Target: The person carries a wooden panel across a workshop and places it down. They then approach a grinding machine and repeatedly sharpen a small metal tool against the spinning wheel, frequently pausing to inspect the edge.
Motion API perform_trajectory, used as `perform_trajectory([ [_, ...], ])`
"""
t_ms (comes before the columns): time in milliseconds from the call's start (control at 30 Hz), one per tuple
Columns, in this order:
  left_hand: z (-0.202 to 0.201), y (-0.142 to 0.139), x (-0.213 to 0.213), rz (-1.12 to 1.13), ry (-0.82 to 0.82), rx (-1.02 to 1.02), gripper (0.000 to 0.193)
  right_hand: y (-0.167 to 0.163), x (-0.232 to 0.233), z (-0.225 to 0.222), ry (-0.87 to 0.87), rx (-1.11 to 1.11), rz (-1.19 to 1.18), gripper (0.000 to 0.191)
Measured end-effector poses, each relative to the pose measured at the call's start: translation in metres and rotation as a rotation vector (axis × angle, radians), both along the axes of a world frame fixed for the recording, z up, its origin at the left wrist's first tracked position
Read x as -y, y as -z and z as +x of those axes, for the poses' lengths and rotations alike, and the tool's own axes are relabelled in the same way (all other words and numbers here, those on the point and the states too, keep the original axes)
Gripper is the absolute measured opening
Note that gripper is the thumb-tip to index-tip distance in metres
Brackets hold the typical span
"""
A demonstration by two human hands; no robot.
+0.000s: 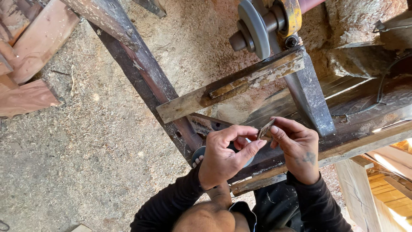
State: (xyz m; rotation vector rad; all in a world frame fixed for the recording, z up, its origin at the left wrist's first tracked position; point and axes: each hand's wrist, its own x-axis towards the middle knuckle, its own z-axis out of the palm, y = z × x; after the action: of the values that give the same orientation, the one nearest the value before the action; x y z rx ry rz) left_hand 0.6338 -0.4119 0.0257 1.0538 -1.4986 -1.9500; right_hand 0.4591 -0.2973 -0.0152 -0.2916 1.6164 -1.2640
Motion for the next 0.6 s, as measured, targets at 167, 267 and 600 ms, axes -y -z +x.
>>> perform_trajectory([
  [167,-0.004,-0.004,0.001,-0.060,0.000,0.026,0.022,0.000,0.000,0.001,-0.012,-0.003,0.004,0.030],
  [267,-0.005,-0.007,0.002,-0.070,0.012,0.034,0.021,-0.002,0.002,0.001,-0.021,-0.005,-0.002,0.029],
  [600,-0.004,0.009,0.003,-0.132,0.028,0.029,0.015,0.008,0.002,-0.005,0.005,-0.047,-0.005,0.026],
])
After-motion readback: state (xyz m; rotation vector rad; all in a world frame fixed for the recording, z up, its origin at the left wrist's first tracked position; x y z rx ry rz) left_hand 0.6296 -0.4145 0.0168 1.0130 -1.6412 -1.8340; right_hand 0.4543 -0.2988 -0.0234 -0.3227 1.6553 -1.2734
